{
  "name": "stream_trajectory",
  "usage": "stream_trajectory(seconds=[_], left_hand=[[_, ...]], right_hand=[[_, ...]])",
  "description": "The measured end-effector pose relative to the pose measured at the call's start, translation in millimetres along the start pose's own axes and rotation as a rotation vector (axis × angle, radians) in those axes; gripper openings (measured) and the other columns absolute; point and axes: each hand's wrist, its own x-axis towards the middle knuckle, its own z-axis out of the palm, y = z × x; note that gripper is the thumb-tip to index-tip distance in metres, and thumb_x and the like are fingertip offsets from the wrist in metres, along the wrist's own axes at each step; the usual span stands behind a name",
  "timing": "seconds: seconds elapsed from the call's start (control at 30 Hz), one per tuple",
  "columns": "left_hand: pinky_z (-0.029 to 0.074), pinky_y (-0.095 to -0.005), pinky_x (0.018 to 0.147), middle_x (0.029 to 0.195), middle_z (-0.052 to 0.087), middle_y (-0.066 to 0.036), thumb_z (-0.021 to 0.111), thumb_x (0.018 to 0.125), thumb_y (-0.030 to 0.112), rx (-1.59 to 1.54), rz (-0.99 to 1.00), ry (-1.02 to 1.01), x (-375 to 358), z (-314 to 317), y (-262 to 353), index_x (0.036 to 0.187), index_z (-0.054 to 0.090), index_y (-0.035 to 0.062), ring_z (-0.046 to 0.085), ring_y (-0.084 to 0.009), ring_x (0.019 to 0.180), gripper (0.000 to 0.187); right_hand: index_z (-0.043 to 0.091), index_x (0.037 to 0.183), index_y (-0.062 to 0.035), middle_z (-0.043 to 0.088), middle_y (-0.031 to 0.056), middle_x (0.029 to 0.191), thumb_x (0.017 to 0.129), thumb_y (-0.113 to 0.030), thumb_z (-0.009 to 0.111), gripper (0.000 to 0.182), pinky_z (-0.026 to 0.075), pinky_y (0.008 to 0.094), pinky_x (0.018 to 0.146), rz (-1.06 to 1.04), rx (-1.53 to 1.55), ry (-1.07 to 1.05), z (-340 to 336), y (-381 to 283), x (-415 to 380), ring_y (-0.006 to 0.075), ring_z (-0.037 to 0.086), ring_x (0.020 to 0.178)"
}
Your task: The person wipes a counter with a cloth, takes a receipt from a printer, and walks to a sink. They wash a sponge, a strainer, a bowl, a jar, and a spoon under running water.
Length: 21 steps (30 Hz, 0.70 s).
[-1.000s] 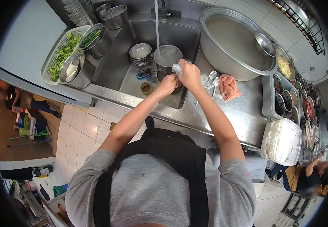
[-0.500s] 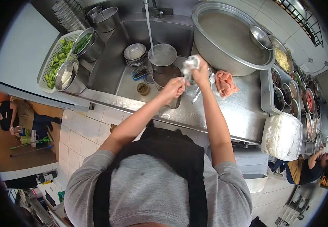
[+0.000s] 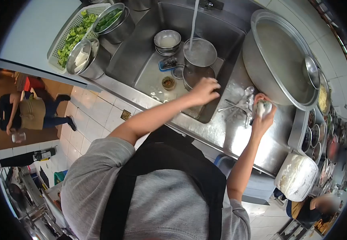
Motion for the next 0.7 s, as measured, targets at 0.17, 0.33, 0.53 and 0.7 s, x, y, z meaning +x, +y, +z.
stream_trajectory(seconds=[0.17, 0.33, 0.53, 0.7], left_hand=[[0.047, -0.0412, 0.075, 0.094, 0.06, -0.017, 0.065, 0.065, 0.023, 0.112, -0.342, -0.309, 11.2, -40.1, -212.5, 0.091, 0.062, 0.005, 0.057, -0.0345, 0.087, 0.032], [0.046, -0.0428, 0.082, 0.111, 0.054, -0.018, 0.053, 0.074, 0.006, 0.294, -0.602, -0.467, 21.9, -42.0, -346.4, 0.104, 0.056, 0.0075, 0.053, -0.035, 0.1, 0.03], [0.048, -0.0396, 0.082, 0.107, 0.054, -0.014, 0.053, 0.074, 0.0, 0.527, -0.262, -0.666, 36.8, -17.9, -370.4, 0.107, 0.055, 0.0096, 0.053, -0.0294, 0.102, 0.034], [0.049, -0.039, 0.078, 0.103, 0.055, -0.014, 0.066, 0.064, 0.007, 0.506, -0.215, -0.718, 20.8, -34.0, -379.4, 0.089, 0.063, 0.0079, 0.058, -0.0308, 0.093, 0.025]], right_hand=[[0.051, 0.105, -0.0054, 0.051, 0.0131, 0.11, 0.08, -0.019, 0.058, 0.03, 0.034, 0.0343, 0.09, -0.032, 0.111, -0.069, 27.3, -21.7, -5.8, 0.0248, 0.048, 0.1], [0.049, 0.106, -0.0043, 0.054, 0.0123, 0.102, 0.076, -0.025, 0.062, 0.039, 0.032, 0.0343, 0.091, 0.209, 0.001, -0.118, 65.6, -59.7, -18.4, 0.0235, 0.048, 0.098], [0.049, 0.106, -0.0013, 0.057, 0.0116, 0.088, 0.075, -0.022, 0.063, 0.039, 0.047, 0.0284, 0.068, 0.305, -0.016, -0.214, 111.2, -87.2, -36.8, 0.0185, 0.057, 0.078], [0.049, 0.106, -0.0021, 0.059, 0.0112, 0.086, 0.076, -0.02, 0.061, 0.037, 0.048, 0.0262, 0.062, 0.4, 0.027, -0.235, 128.6, -122.0, -35.5, 0.0161, 0.058, 0.072]])
